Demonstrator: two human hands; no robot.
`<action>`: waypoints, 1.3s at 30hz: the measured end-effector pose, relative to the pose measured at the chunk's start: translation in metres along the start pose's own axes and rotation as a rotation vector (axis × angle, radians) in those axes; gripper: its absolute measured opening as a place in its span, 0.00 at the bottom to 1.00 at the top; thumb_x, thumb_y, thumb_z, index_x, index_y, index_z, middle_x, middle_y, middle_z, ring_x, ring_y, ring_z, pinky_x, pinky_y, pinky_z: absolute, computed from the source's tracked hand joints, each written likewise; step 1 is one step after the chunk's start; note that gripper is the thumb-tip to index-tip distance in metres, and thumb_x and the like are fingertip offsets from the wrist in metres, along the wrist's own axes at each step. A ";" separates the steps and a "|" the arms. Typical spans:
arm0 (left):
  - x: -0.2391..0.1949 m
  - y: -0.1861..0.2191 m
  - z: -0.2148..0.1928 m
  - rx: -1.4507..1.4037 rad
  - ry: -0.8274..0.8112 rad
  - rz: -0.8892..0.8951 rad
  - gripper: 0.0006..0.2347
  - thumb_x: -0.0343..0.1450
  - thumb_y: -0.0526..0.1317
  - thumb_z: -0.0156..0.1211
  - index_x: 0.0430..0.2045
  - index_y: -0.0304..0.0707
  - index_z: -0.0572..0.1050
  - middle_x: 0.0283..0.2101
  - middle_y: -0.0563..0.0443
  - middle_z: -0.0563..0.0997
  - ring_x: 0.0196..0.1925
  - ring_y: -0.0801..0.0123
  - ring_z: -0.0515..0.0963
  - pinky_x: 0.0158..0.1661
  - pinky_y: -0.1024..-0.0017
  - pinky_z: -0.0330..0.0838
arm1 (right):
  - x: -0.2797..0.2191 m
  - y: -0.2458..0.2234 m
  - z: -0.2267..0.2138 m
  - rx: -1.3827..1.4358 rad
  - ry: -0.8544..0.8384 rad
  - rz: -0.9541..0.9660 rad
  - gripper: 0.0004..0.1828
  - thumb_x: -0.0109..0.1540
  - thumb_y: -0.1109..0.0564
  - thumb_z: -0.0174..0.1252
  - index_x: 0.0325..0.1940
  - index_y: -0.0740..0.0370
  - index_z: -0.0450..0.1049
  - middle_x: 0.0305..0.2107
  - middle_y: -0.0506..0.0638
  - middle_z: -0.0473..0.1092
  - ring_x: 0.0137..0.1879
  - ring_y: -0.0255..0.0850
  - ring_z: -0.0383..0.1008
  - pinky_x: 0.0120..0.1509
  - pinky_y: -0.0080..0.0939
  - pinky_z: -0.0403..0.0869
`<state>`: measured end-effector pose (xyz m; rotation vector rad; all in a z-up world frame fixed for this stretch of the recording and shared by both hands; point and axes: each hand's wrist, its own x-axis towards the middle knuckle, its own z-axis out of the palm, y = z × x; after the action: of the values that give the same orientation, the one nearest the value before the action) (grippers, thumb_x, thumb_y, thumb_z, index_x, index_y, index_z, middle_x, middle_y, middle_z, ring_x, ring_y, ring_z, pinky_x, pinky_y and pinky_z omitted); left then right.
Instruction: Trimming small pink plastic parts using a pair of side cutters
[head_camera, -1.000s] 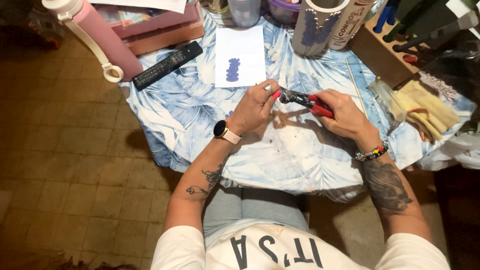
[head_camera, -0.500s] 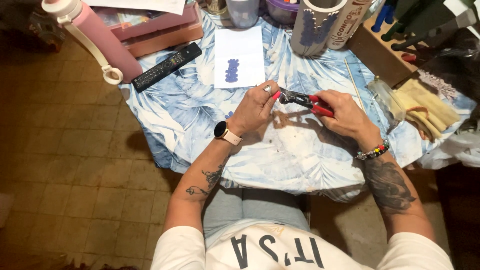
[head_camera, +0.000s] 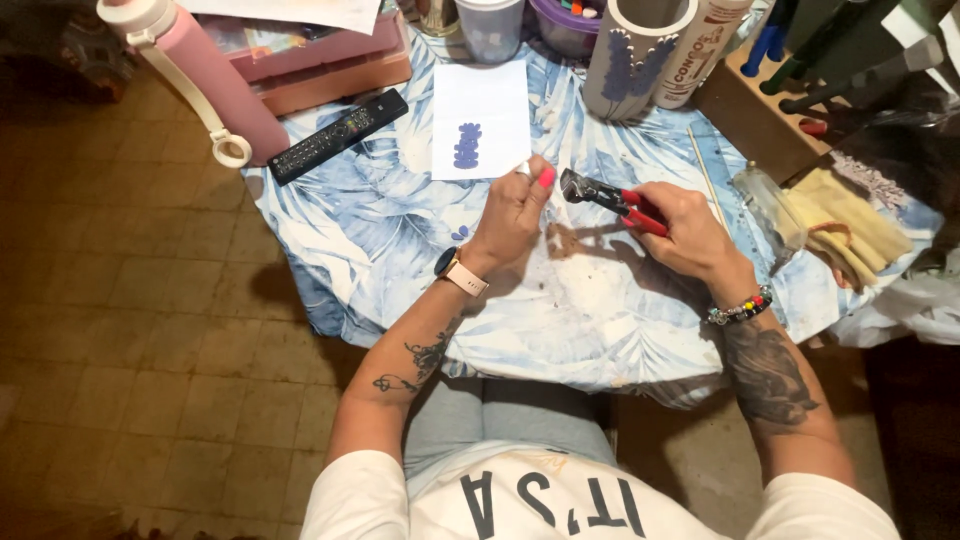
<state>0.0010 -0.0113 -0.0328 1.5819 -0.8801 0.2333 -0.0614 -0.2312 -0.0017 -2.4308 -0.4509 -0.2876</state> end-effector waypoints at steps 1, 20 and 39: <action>0.004 0.013 -0.003 0.002 -0.001 0.000 0.10 0.70 0.39 0.36 0.19 0.37 0.63 0.16 0.48 0.61 0.21 0.66 0.64 0.28 0.70 0.64 | -0.001 0.000 0.000 0.002 0.002 -0.001 0.17 0.46 0.60 0.57 0.39 0.61 0.68 0.26 0.58 0.67 0.36 0.55 0.69 0.40 0.48 0.67; 0.015 0.042 -0.010 -0.045 0.139 0.013 0.20 0.70 0.53 0.26 0.19 0.38 0.63 0.13 0.51 0.64 0.18 0.72 0.66 0.24 0.78 0.64 | -0.001 0.007 0.005 -0.019 -0.010 0.041 0.20 0.45 0.60 0.55 0.42 0.61 0.67 0.27 0.59 0.67 0.36 0.57 0.69 0.39 0.49 0.67; 0.011 0.078 0.007 -0.130 -0.031 -0.139 0.26 0.68 0.59 0.24 0.24 0.37 0.69 0.13 0.50 0.69 0.19 0.71 0.67 0.28 0.75 0.65 | 0.001 -0.038 0.018 0.476 0.385 -0.070 0.17 0.46 0.59 0.65 0.36 0.62 0.69 0.18 0.48 0.63 0.24 0.32 0.60 0.30 0.27 0.65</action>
<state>-0.0438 -0.0193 0.0315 1.5209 -0.7894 0.0515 -0.0732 -0.1917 0.0058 -1.8449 -0.3792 -0.5921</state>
